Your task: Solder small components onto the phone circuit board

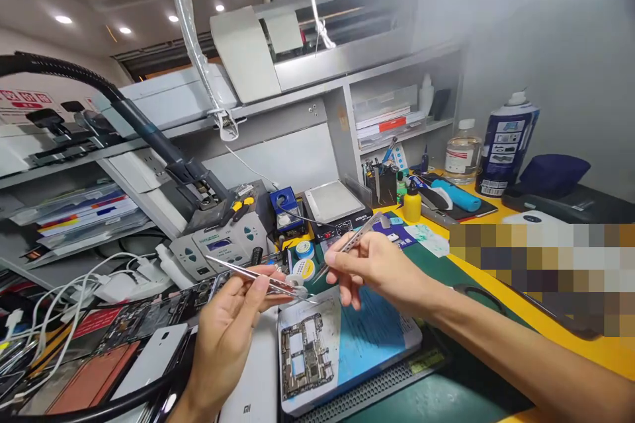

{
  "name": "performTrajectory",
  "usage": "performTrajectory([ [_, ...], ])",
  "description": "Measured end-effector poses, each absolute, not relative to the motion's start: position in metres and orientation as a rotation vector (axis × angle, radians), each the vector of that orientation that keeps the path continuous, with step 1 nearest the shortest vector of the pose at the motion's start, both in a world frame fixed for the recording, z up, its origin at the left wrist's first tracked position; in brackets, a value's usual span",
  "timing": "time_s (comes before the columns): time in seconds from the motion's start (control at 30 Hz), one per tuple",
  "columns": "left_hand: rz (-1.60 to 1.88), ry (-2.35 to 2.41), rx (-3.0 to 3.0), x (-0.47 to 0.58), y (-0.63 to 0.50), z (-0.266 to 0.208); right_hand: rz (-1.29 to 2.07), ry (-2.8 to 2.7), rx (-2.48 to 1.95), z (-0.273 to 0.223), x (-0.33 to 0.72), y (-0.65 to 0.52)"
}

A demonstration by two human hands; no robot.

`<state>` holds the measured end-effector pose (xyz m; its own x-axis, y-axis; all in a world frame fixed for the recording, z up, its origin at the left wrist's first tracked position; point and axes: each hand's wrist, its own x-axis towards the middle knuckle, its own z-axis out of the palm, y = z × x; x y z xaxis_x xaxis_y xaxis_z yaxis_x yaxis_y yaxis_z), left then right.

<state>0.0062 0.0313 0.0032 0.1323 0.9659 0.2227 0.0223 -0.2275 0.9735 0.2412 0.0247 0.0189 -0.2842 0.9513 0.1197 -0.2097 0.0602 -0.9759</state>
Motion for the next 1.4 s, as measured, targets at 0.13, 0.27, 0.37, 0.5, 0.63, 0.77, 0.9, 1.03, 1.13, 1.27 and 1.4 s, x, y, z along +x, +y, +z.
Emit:
performTrajectory([
  [0.13, 1.247, 1.064, 1.418, -0.005, 0.028, 0.001, 1.356, -1.348, -0.917, 0.015, 0.232, 0.015],
  [0.27, 1.257, 1.105, 1.442, -0.003, 0.022, 0.004, 1.230, -1.433, -1.004, 0.008, 0.227, 0.010],
  [0.37, 1.248, 1.125, 1.511, 0.002, 0.015, 0.008, 1.220, -1.465, -1.016, 0.006, 0.225, 0.009],
  [0.5, 1.238, 1.139, 1.570, 0.005, 0.011, 0.013, 1.211, -1.494, -1.034, 0.010, 0.224, 0.010],
  [0.63, 1.290, 1.151, 1.582, 0.006, 0.014, 0.013, 1.163, -1.474, -1.020, 0.013, 0.224, 0.009],
  [0.77, 1.314, 1.155, 1.597, 0.009, 0.015, 0.012, 1.127, -1.537, -1.027, 0.010, 0.225, 0.009],
  [0.9, 1.342, 1.165, 1.597, 0.010, 0.013, 0.013, 1.167, -1.468, -1.050, 0.010, 0.226, 0.010],
  [1.03, 1.327, 1.170, 1.622, 0.008, 0.013, 0.014, 1.185, -1.453, -1.051, 0.012, 0.224, 0.008],
  [1.13, 1.314, 1.158, 1.642, 0.008, 0.014, 0.014, 1.201, -1.456, -1.053, 0.012, 0.222, 0.006],
  [1.27, 1.307, 1.152, 1.638, 0.010, 0.013, 0.013, 1.166, -1.478, -1.047, 0.014, 0.221, 0.005],
  [1.4, 1.298, 1.174, 1.605, 0.010, 0.013, 0.012, 1.137, -1.511, -1.065, 0.017, 0.221, 0.006],
])
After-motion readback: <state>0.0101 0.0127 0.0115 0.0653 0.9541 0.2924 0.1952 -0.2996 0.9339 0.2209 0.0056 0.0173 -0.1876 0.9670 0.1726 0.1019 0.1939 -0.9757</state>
